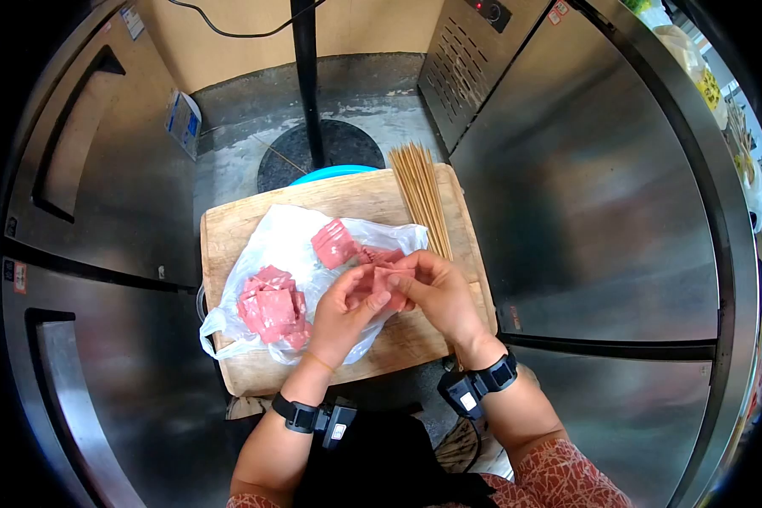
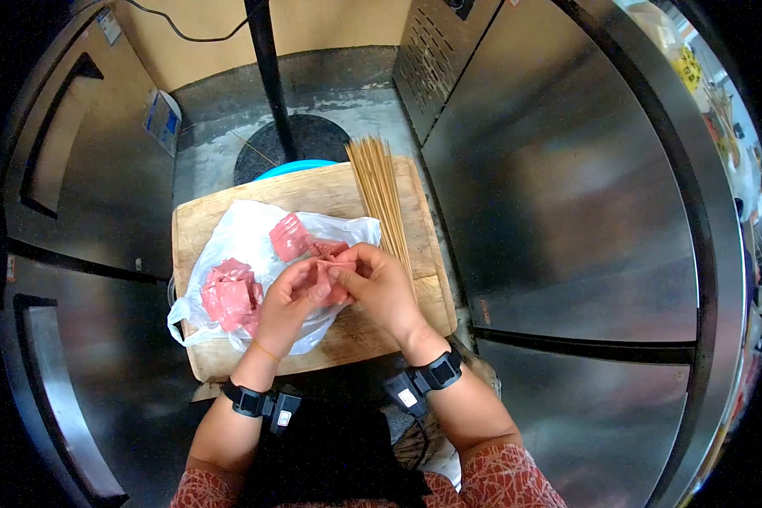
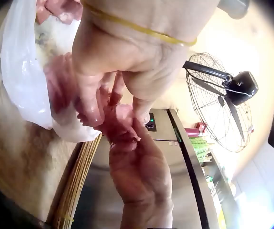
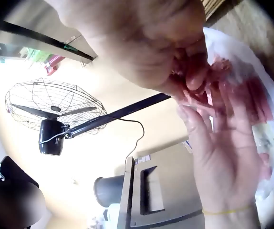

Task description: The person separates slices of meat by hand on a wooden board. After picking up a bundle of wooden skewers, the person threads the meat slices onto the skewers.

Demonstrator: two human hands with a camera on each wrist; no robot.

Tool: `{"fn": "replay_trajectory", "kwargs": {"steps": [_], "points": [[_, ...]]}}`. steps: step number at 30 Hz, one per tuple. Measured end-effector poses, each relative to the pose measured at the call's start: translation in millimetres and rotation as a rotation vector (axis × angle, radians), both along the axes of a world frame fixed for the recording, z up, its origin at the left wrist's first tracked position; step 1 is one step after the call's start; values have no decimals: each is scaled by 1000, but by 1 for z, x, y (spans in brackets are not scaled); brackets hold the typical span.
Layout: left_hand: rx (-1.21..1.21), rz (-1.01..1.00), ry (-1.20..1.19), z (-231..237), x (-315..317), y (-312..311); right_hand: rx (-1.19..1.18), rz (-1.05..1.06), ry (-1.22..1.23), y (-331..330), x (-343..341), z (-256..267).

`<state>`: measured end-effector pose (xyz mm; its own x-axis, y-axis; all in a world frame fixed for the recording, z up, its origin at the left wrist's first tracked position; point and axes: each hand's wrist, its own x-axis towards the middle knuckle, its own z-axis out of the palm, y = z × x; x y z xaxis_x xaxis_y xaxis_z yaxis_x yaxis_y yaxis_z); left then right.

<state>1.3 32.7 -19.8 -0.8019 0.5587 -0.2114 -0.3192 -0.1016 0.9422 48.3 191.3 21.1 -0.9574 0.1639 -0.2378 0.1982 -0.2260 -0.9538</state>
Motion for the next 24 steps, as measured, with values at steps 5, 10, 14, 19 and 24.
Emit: {"fn": "replay_trajectory", "kwargs": {"steps": [5, 10, 14, 19, 24], "points": [[118, 22, -137, 15, 0, -2, -31, 39, -39, -5, -3, 0], [126, 109, -289, 8, -3, -8, 115, 74, 57, -9, -5, -19], [91, 147, -160, -3, -11, -22, 699, 132, 44, 0, -3, -15], [-83, 162, -27, 12, -19, -37, 690, 213, 22, -12, -2, -16], [-65, 234, 20, 27, -24, -48, 1192, 208, 53, -38, -2, -19]]}}
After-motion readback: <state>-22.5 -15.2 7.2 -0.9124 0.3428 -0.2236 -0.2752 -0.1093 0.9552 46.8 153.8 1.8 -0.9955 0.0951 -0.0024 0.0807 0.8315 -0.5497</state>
